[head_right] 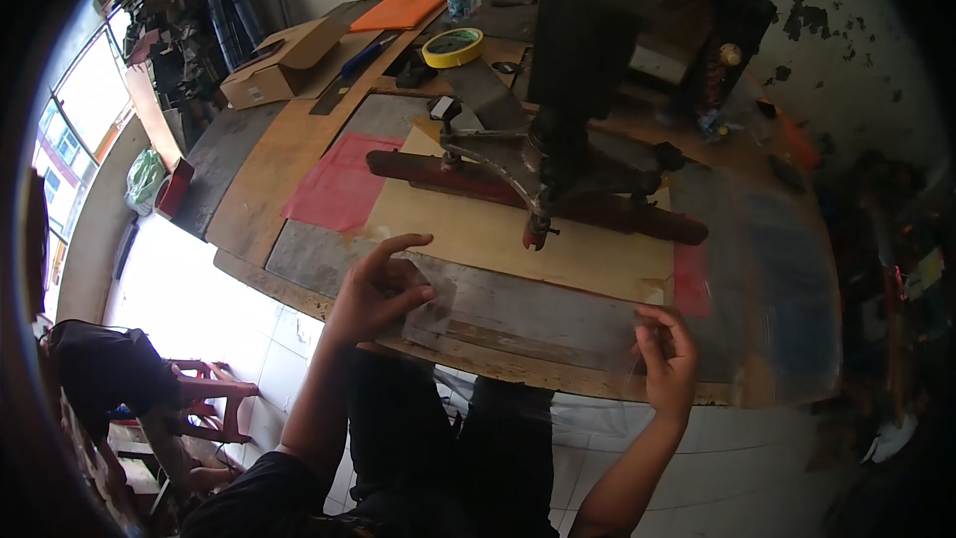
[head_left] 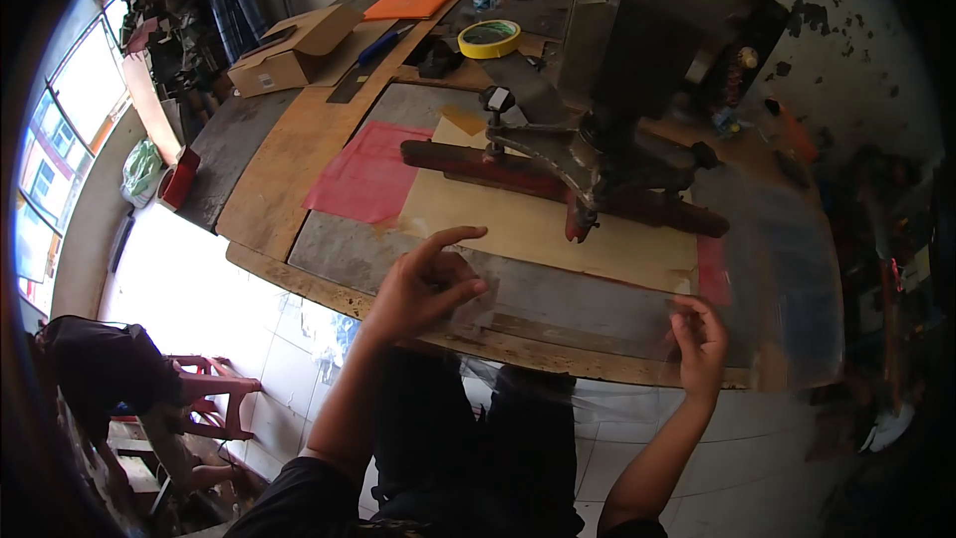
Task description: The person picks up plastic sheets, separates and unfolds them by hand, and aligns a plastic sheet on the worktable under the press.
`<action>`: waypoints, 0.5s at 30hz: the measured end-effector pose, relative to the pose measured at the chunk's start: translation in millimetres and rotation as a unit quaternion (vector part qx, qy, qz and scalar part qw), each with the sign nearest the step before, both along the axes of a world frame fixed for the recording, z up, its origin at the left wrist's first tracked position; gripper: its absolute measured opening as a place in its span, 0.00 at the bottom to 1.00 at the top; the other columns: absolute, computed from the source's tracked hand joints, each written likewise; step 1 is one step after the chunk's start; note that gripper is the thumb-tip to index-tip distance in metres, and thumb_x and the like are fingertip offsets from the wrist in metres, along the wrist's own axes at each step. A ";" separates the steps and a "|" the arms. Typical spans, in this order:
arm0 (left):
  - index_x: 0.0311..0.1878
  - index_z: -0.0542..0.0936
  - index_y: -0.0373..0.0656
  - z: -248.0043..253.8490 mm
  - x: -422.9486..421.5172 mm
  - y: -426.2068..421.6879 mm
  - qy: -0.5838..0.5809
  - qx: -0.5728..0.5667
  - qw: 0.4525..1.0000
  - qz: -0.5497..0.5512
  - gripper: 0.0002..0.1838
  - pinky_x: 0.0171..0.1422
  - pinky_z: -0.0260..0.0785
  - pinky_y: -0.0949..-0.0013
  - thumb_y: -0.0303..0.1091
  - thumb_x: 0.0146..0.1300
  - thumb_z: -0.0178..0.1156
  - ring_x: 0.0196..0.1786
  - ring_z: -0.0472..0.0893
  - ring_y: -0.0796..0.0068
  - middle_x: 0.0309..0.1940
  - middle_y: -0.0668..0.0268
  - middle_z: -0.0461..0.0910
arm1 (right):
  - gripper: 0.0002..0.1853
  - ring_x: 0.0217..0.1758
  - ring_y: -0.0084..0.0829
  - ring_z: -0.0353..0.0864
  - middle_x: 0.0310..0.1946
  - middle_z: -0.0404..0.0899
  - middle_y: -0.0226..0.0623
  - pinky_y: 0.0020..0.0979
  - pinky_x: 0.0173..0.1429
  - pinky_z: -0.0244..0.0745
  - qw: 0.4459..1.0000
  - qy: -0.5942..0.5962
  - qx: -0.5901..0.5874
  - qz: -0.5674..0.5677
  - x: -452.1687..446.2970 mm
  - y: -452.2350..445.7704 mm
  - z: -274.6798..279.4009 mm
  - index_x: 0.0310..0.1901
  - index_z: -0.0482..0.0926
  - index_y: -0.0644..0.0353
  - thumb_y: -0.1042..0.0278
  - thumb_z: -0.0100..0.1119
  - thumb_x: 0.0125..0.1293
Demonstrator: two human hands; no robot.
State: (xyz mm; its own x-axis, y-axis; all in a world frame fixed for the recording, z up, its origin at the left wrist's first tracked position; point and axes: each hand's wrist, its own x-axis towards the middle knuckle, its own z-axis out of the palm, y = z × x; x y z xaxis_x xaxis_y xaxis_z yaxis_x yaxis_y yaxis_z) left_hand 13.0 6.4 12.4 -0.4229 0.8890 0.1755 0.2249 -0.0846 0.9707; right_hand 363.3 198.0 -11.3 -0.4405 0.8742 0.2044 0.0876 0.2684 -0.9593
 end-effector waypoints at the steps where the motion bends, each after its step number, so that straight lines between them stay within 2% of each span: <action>1: 0.69 0.80 0.39 -1.5 -1.8 -0.7 0.002 -0.004 1.000 0.002 0.28 0.44 0.73 0.78 0.24 0.67 0.77 0.34 0.82 0.89 0.28 0.75 0.84 | 0.13 0.39 0.18 0.79 0.43 0.82 0.29 0.24 0.45 0.76 1.000 0.002 -0.004 0.002 1.5 1.2 -2.4 0.58 0.84 0.64 0.68 0.69 0.78; 3: 0.68 0.81 0.39 -5.1 -6.3 -0.3 0.073 -0.014 0.997 -0.028 0.27 0.42 0.71 0.78 0.24 0.67 0.77 0.33 0.82 0.89 0.28 0.75 0.83 | 0.12 0.39 0.19 0.79 0.42 0.82 0.29 0.24 0.45 0.77 0.999 0.041 -0.022 0.013 6.4 4.2 -6.8 0.56 0.84 0.64 0.69 0.69 0.77; 6: 0.66 0.83 0.41 -2.8 -5.8 -2.4 0.047 -0.023 0.998 -0.031 0.22 0.45 0.77 0.74 0.28 0.70 0.74 0.36 0.87 0.84 0.31 0.70 0.89 | 0.09 0.39 0.19 0.80 0.42 0.83 0.30 0.25 0.45 0.78 0.998 0.057 -0.036 0.006 6.9 2.5 -6.7 0.53 0.83 0.63 0.70 0.68 0.77; 9: 0.65 0.83 0.40 -3.3 -7.4 -3.8 0.056 -0.032 0.998 -0.029 0.20 0.47 0.78 0.74 0.28 0.73 0.72 0.38 0.89 0.84 0.32 0.68 0.90 | 0.08 0.39 0.20 0.80 0.41 0.83 0.31 0.26 0.45 0.78 0.998 0.058 -0.037 0.009 7.7 2.6 -7.7 0.52 0.81 0.62 0.71 0.68 0.78; 12: 0.66 0.81 0.37 -6.3 -5.9 -2.0 0.046 -0.004 0.999 -0.026 0.20 0.42 0.73 0.76 0.27 0.74 0.71 0.33 0.84 0.87 0.30 0.72 0.85 | 0.08 0.39 0.20 0.80 0.41 0.83 0.31 0.26 0.45 0.78 0.997 0.065 -0.048 0.017 8.9 4.5 -9.1 0.53 0.81 0.62 0.70 0.67 0.78; 15: 0.66 0.81 0.36 -4.2 -5.2 -2.4 0.018 -0.017 0.999 -0.032 0.20 0.44 0.75 0.75 0.26 0.74 0.70 0.36 0.86 0.84 0.30 0.71 0.87 | 0.09 0.40 0.20 0.80 0.40 0.83 0.31 0.26 0.45 0.78 0.997 0.060 -0.039 0.018 9.0 3.5 -7.2 0.53 0.81 0.63 0.70 0.68 0.78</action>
State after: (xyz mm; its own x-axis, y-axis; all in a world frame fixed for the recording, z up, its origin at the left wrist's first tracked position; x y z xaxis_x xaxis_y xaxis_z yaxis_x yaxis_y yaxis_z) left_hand 7.8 4.0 8.2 -0.3591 0.9195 0.1598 0.2557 -0.0677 0.9644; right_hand 372.3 201.5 -18.5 -0.4483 0.8737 0.1890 -0.0365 0.1933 -0.9805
